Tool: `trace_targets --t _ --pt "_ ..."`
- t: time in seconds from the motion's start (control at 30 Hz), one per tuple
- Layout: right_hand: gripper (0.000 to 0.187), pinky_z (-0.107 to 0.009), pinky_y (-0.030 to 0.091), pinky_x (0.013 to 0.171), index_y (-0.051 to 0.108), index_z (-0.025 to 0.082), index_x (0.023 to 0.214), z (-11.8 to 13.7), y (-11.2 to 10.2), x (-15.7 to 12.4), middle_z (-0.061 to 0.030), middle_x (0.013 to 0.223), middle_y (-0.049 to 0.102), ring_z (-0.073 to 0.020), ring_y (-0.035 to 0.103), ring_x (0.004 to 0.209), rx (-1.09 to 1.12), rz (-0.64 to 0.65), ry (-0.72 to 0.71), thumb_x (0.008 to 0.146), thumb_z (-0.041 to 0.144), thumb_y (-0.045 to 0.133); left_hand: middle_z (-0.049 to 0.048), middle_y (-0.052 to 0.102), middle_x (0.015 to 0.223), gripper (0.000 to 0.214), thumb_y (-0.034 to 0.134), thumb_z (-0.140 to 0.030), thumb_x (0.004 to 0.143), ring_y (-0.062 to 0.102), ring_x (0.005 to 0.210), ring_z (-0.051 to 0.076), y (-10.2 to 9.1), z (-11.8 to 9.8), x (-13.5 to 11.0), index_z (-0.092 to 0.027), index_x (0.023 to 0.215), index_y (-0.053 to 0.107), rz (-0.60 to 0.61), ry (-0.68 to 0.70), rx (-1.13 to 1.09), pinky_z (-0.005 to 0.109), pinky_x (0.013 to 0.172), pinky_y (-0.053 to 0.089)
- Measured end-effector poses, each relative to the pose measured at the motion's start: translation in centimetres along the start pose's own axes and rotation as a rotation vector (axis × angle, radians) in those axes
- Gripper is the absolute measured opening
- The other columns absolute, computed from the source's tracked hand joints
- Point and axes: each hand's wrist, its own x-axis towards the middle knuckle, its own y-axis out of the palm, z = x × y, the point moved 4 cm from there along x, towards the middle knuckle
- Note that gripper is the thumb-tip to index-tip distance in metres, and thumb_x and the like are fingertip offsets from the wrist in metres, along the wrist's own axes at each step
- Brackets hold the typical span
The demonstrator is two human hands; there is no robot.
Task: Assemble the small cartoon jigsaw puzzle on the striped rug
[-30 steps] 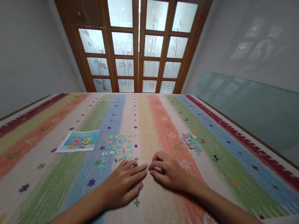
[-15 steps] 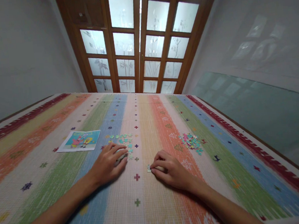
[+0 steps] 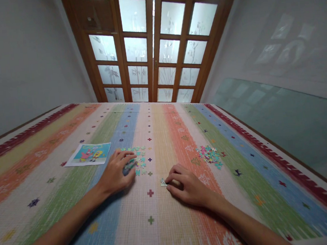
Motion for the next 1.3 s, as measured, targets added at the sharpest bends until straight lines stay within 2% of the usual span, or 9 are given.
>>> trace_targets --t 0.2,0.47,0.67,0.77,0.93,1.03,1.17,1.3 --pt "0.013 -0.035 0.05 0.079 0.073 0.018 0.092 0.0 0.1 -0.1 -0.0079 0.092 0.065 -0.0208 0.062 0.089 -0.014 -0.007 -0.011 0.091 0.016 0.059 0.0071 0.073 0.112 0.025 0.054 -0.028 0.089 0.061 0.107 0.029 -1.0 2.7 0.2 -0.021 0.102 0.074 0.017 -0.101 -0.034 0.052 0.102 0.048" --pt "0.015 -0.035 0.05 0.077 0.073 0.017 0.093 0.0 0.1 -0.1 -0.0083 0.091 0.065 -0.0206 0.062 0.087 -0.014 -0.026 -0.027 0.092 0.016 0.058 0.0081 0.074 0.109 0.025 0.054 -0.033 0.096 0.06 0.106 0.028 -0.2 1.8 -0.1 -0.021 0.101 0.075 0.004 -0.047 -0.027 0.049 0.101 0.048" --pt "0.016 -0.035 0.05 0.077 0.073 0.017 0.092 0.0 -0.1 0.0 -0.0084 0.091 0.065 -0.021 0.062 0.088 -0.026 -0.028 -0.024 0.092 0.016 0.057 0.0077 0.074 0.109 0.027 0.053 -0.033 0.094 0.061 0.105 0.028 -0.5 2.7 0.3 -0.021 0.103 0.074 0.011 -0.093 0.022 0.049 0.101 0.048" --pt "0.015 -0.035 0.05 0.077 0.072 0.017 0.092 0.0 -0.1 0.0 -0.0082 0.09 0.065 -0.021 0.062 0.087 -0.041 -0.031 -0.021 0.092 0.016 0.057 0.0091 0.074 0.109 0.029 0.053 -0.035 0.092 0.061 0.106 0.03 -1.5 3.9 0.7 -0.021 0.108 0.073 0.008 -0.13 0.054 0.051 0.1 0.049" --pt "0.015 -0.035 0.05 0.078 0.072 0.018 0.091 0.1 -0.1 0.0 -0.0079 0.09 0.065 -0.0208 0.062 0.087 -0.043 -0.028 -0.012 0.092 0.017 0.057 0.0116 0.074 0.107 0.033 0.052 -0.035 0.089 0.063 0.108 0.033 -3.8 7.1 0.6 -0.021 0.11 0.072 -0.034 -0.23 0.093 0.054 0.099 0.05" --pt "0.015 -0.035 0.05 0.077 0.072 0.018 0.091 0.2 -0.1 0.0 -0.0076 0.09 0.065 -0.0207 0.062 0.087 -0.046 -0.033 -0.018 0.092 0.017 0.057 0.011 0.075 0.106 0.031 0.052 -0.034 0.086 0.063 0.106 0.034 -4.2 8.3 0.2 -0.023 0.106 0.073 -0.023 -0.26 0.099 0.054 0.097 0.05" --pt "0.015 -0.034 0.049 0.077 0.072 0.018 0.091 0.1 -0.1 0.0 -0.0077 0.09 0.065 -0.0207 0.061 0.087 -0.055 -0.032 -0.018 0.092 0.016 0.057 0.0095 0.075 0.101 0.032 0.051 -0.038 0.087 0.063 0.105 0.033 -3.6 8.0 0.2 -0.024 0.1 0.076 0.024 -0.244 0.13 0.051 0.098 0.05" --pt "0.015 -0.034 0.049 0.076 0.071 0.018 0.091 0.0 0.0 -0.1 -0.0079 0.09 0.065 -0.0207 0.061 0.086 -0.055 -0.023 -0.019 0.093 0.017 0.056 0.0117 0.074 0.1 0.04 0.049 -0.046 0.091 0.06 0.101 0.033 -2.5 7.1 0.4 -0.021 0.103 0.078 0.044 -0.219 0.156 0.049 0.095 0.048"
